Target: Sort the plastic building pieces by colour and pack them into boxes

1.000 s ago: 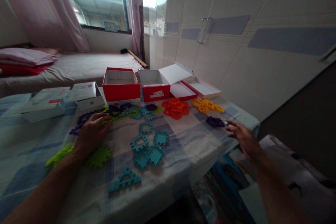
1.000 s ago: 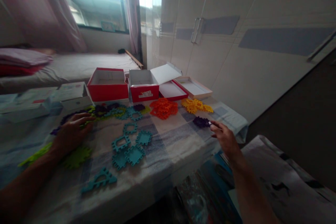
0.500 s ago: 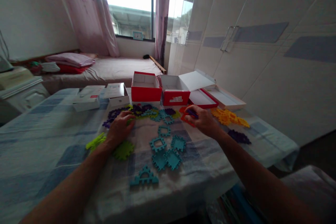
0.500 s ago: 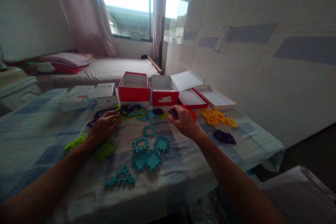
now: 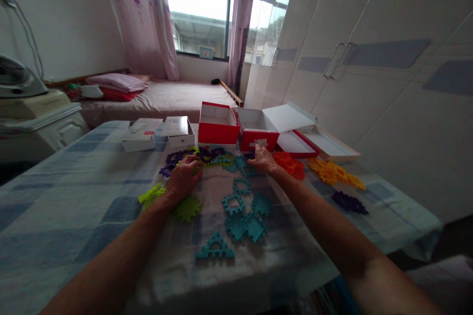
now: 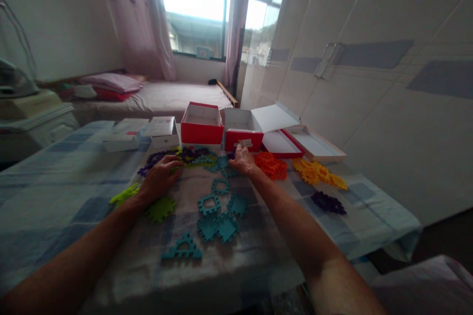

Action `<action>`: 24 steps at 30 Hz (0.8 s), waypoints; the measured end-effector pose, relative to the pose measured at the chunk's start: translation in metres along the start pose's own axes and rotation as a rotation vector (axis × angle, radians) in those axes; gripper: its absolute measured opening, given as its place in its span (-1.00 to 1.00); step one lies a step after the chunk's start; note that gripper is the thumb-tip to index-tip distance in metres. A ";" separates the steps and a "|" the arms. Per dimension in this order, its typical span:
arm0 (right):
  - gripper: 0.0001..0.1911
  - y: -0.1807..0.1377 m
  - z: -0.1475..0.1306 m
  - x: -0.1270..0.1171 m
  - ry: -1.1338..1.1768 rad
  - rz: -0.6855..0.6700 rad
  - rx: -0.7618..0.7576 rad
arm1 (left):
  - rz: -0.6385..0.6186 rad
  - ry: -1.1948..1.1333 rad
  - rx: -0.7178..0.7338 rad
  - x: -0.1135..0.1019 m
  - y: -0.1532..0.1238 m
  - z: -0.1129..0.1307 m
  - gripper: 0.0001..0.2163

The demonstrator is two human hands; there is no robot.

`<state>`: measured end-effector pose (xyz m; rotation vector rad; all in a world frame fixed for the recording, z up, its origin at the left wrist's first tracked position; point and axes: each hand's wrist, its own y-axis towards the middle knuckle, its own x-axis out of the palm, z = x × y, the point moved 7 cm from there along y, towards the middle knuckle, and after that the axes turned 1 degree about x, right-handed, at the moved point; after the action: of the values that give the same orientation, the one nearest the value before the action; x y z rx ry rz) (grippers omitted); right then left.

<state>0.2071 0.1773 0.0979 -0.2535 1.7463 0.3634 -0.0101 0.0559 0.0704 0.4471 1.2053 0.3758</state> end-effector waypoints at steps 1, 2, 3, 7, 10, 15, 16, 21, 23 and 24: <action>-0.52 -0.006 0.002 -0.007 0.039 0.060 -0.016 | -0.005 0.003 0.000 0.000 0.000 0.000 -0.74; -0.53 -0.015 0.005 -0.014 0.083 0.127 -0.037 | -0.007 0.007 0.004 0.001 0.000 0.000 -0.74; -0.55 -0.026 0.010 -0.022 0.126 0.190 -0.061 | -0.010 0.011 0.012 0.001 0.000 0.000 -0.73; -0.61 -0.083 0.064 -0.043 0.173 0.355 -0.057 | -0.021 0.040 0.036 0.003 -0.001 -0.001 -0.71; -0.62 -0.124 0.130 -0.047 0.038 0.432 0.117 | -0.026 0.039 0.041 0.005 -0.001 -0.003 -0.69; -0.58 -0.163 0.213 -0.039 -0.166 0.416 0.368 | -0.029 0.033 0.072 0.006 0.000 -0.004 -0.67; -0.54 -0.166 0.220 -0.036 -0.181 0.409 0.383 | -0.028 0.034 0.073 0.006 0.000 -0.005 -0.67; -0.35 -0.173 0.226 -0.016 -0.215 0.378 0.323 | 0.002 0.029 0.067 0.005 -0.002 -0.004 -0.71; -0.32 -0.173 0.223 -0.016 -0.223 0.421 0.280 | 0.032 0.024 0.052 -0.001 -0.002 0.001 -0.73; -0.32 -0.171 0.219 -0.019 -0.216 0.460 0.255 | 0.056 0.022 0.040 -0.006 -0.001 0.004 -0.75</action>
<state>0.4722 0.1010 0.0601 0.3662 1.6053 0.4736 -0.0079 0.0513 0.0753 0.5134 1.2254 0.4058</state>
